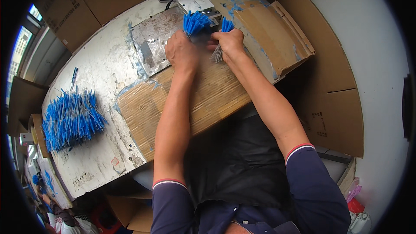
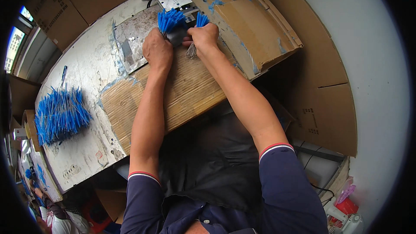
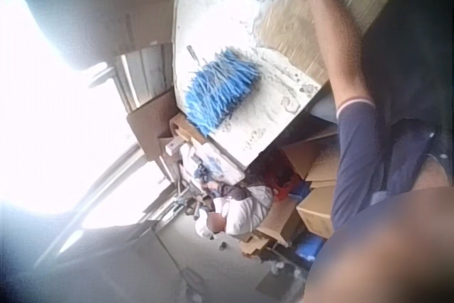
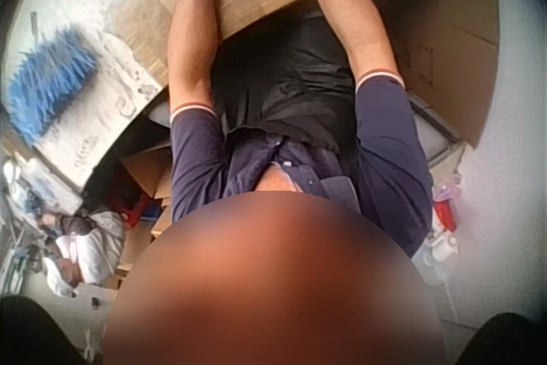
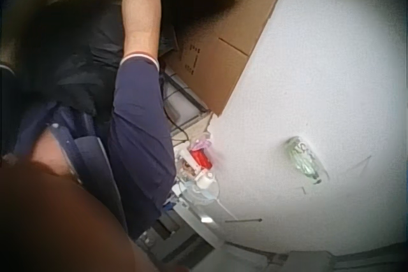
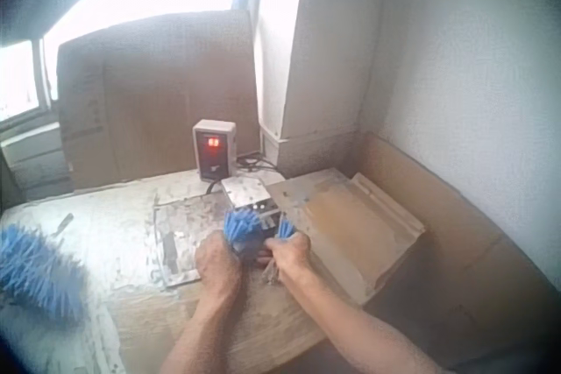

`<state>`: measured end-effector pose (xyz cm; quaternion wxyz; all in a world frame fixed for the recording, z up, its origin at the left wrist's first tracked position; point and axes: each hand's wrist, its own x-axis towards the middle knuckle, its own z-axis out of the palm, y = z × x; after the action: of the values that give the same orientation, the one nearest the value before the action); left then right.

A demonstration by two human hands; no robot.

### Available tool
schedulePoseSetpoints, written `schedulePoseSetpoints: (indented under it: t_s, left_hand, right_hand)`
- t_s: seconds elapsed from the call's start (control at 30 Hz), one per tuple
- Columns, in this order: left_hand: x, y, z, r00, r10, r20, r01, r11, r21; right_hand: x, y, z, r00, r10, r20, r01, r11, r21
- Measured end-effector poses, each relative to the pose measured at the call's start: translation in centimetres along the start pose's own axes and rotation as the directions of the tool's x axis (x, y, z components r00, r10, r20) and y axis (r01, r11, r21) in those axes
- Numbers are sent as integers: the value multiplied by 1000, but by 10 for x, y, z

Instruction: Using a workbench machine to trim and organize blue brush-like hygiene product components.

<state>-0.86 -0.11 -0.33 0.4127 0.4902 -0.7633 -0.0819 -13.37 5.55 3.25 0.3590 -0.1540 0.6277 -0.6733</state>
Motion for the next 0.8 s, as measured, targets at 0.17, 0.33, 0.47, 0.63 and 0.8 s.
schedulePoseSetpoints:
  t_s: [0.17, 0.33, 0.47, 0.63, 0.8]
  left_hand:
    - [3, -3, -2, 981, -182, -64, 177, 981, -81]
    - [3, -4, -6, 973, -213, -88, 198, 969, -150]
    - [3, -2, -6, 975, -202, -94, 188, 971, -146]
    - [2, -3, -5, 974, -173, -147, 151, 977, -148]
    - [3, -8, -1, 973, -108, -202, 84, 988, -127]
  right_hand:
    - [6, 1, 6, 998, 1, -60, -2, 1000, -9]
    - [11, -2, 16, 996, 18, -92, -22, 999, -45]
    - [13, -3, 18, 994, 7, -108, -14, 998, -63]
    - [10, -7, 17, 994, 57, -92, -60, 998, -29]
    - [12, -5, 14, 994, 89, -70, -87, 996, 32]
